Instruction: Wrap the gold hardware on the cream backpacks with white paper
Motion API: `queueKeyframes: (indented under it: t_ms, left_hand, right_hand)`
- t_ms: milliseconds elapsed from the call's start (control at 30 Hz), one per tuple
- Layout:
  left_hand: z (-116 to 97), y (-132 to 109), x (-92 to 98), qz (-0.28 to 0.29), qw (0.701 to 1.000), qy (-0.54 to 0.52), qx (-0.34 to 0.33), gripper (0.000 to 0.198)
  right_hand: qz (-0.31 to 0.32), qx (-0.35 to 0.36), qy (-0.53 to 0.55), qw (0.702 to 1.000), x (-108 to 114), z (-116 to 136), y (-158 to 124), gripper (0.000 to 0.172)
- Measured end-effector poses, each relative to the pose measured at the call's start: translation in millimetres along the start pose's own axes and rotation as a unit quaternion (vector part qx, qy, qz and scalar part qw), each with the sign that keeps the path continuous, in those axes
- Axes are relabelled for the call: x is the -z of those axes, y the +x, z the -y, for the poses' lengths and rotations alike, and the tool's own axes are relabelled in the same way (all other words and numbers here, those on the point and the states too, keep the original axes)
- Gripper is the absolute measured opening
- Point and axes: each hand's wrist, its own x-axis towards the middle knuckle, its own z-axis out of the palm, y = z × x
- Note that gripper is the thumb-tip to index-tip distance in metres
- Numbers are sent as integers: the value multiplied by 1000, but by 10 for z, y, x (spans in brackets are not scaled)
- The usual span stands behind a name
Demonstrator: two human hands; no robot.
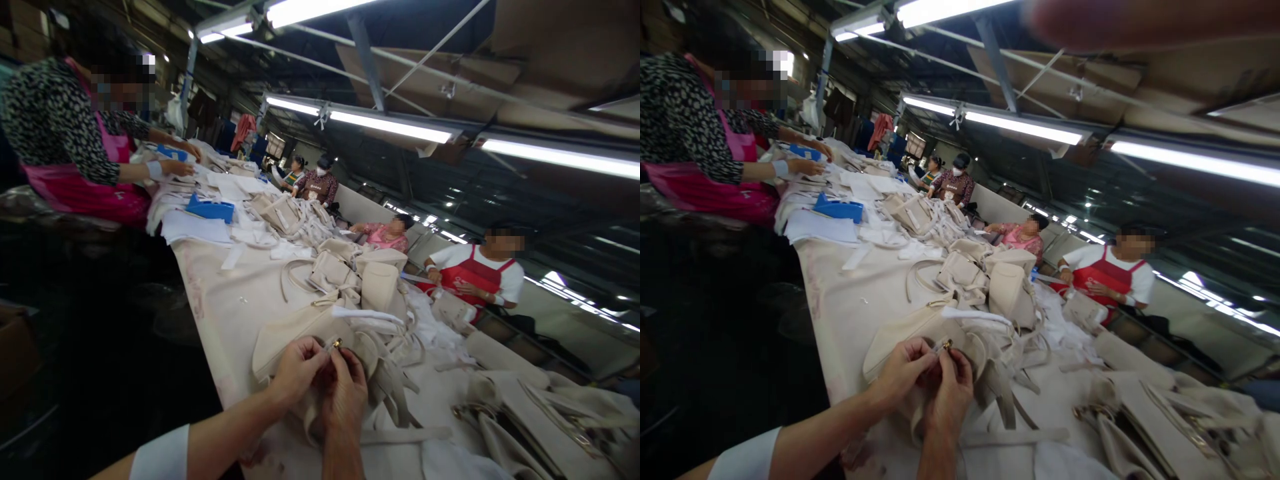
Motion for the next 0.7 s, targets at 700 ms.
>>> queueKeyframes:
  t_ms: [700]
  left_hand:
    - [130,-1,65,-8,947,214,-240,20]
  right_hand:
    - [-23,-33,42,998,-34,-19,65,28]
